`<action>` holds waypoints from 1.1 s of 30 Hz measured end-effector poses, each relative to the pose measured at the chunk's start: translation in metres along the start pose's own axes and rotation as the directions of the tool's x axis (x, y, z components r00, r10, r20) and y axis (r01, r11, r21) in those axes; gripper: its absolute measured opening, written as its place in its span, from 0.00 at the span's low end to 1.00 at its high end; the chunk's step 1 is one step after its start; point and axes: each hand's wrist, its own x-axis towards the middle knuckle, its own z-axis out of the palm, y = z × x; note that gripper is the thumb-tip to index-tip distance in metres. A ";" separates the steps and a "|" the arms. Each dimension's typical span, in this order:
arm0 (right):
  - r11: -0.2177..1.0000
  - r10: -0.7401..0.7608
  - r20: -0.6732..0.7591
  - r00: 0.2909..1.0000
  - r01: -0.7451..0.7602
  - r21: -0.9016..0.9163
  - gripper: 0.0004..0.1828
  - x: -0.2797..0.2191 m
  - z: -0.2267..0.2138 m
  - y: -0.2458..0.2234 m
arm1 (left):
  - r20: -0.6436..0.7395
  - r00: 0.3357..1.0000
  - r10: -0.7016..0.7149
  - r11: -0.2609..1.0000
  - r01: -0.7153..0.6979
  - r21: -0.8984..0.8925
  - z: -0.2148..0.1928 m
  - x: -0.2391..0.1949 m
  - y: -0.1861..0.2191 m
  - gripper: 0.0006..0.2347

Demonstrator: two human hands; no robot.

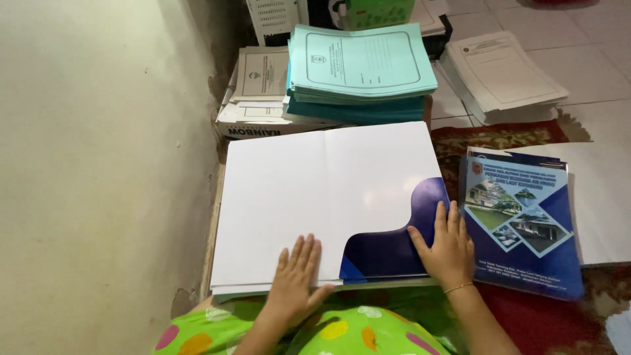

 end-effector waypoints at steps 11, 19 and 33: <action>1.000 -0.030 -0.010 1.000 0.029 -0.001 0.53 -0.001 -0.003 -0.002 | -0.028 0.651 -0.759 0.647 0.758 0.084 -0.013 -0.025 -0.017 0.49; 0.996 -0.064 -0.092 0.994 0.057 -0.075 0.52 -0.006 0.003 0.006 | 0.078 0.951 -0.298 0.935 0.307 -0.176 -0.023 0.000 0.051 0.45; 0.997 -0.068 0.030 0.997 0.069 -0.033 0.55 0.001 -0.001 0.010 | -0.004 0.610 -0.792 0.608 0.790 0.070 -0.021 -0.051 -0.032 0.47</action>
